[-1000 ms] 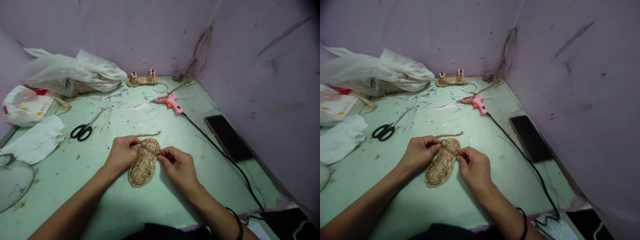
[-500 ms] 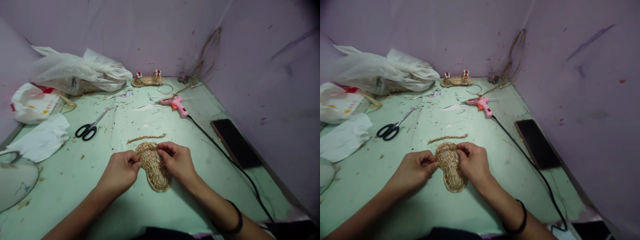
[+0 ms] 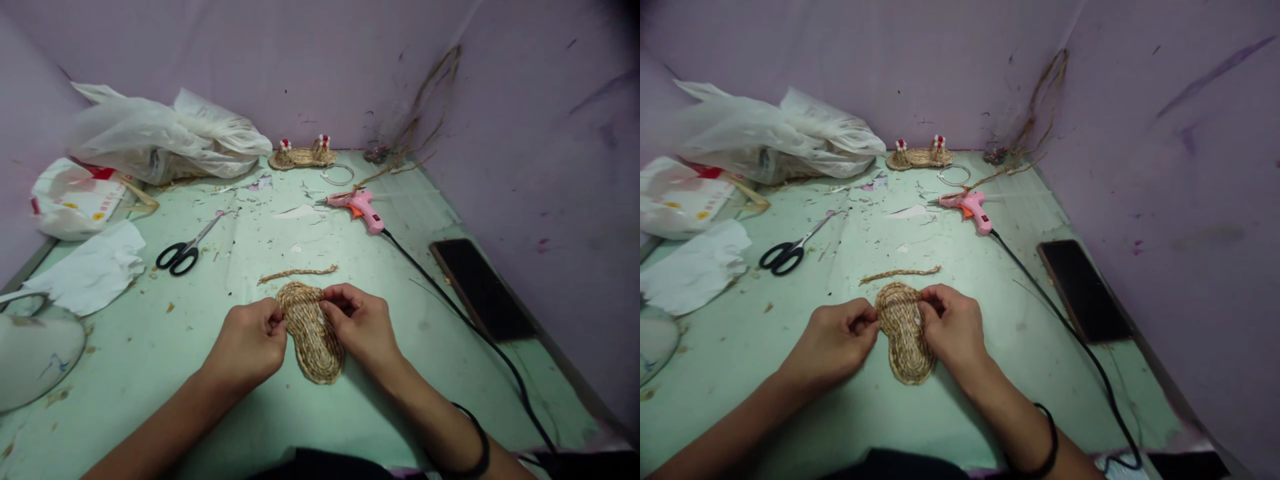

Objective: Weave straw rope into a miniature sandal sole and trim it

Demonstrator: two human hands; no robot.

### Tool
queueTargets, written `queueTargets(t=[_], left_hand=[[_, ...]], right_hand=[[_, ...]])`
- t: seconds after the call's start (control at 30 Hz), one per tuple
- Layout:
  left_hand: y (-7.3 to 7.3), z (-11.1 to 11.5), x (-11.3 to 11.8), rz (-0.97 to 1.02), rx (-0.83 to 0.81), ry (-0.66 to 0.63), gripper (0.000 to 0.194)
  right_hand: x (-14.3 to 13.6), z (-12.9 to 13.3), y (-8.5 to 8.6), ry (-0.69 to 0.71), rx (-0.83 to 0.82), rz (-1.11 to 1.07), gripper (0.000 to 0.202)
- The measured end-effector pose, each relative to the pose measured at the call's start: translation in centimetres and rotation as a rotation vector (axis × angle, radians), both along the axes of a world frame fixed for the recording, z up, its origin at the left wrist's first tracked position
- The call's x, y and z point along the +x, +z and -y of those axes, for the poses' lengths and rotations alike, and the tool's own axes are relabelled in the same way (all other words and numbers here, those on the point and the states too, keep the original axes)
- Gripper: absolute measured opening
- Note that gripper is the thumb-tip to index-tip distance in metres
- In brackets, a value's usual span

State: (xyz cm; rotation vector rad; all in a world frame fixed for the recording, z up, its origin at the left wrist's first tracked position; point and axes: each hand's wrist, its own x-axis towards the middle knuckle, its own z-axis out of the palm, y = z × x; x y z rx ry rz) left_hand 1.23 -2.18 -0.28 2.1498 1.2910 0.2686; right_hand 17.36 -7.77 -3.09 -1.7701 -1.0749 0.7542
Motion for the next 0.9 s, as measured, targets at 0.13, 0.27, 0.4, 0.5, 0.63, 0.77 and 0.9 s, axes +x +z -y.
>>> queueTargets(t=[0.13, 0.27, 0.4, 0.5, 0.63, 0.77, 0.9], left_hand=[[0.14, 0.01, 0.12, -0.013, 0.024, -0.001, 0.014], [0.08, 0.12, 0.06, -0.015, 0.037, -0.005, 0.013], [0.24, 0.11, 0.13, -0.024, 0.027, 0.000, 0.012], [0.52, 0.01, 0.18, -0.040, -0.008, 0.003, 0.010], [0.70, 0.08, 0.05, -0.039, -0.049, 0.000, 0.011], [0.54, 0.34, 0.05, -0.041, -0.006, 0.007, 0.012], [0.55, 0.41, 0.22, -0.049, 0.046, 0.033, 0.011]], right_hand=[[0.05, -0.05, -0.04, 0.006, 0.005, 0.001, 0.009], [0.25, -0.11, -0.34, 0.022, 0.024, 0.047, 0.008], [0.50, -0.17, -0.70, 0.045, 0.041, 0.071, 0.008], [0.56, -0.14, -0.80, 0.050, 0.046, 0.074, 0.007], [0.52, 0.04, -0.60, 0.046, 0.064, 0.038, 0.005], [0.59, 0.07, -0.61, 0.050, 0.078, 0.069, 0.006], [0.66, -0.02, -0.70, 0.053, 0.100, 0.106, 0.007]])
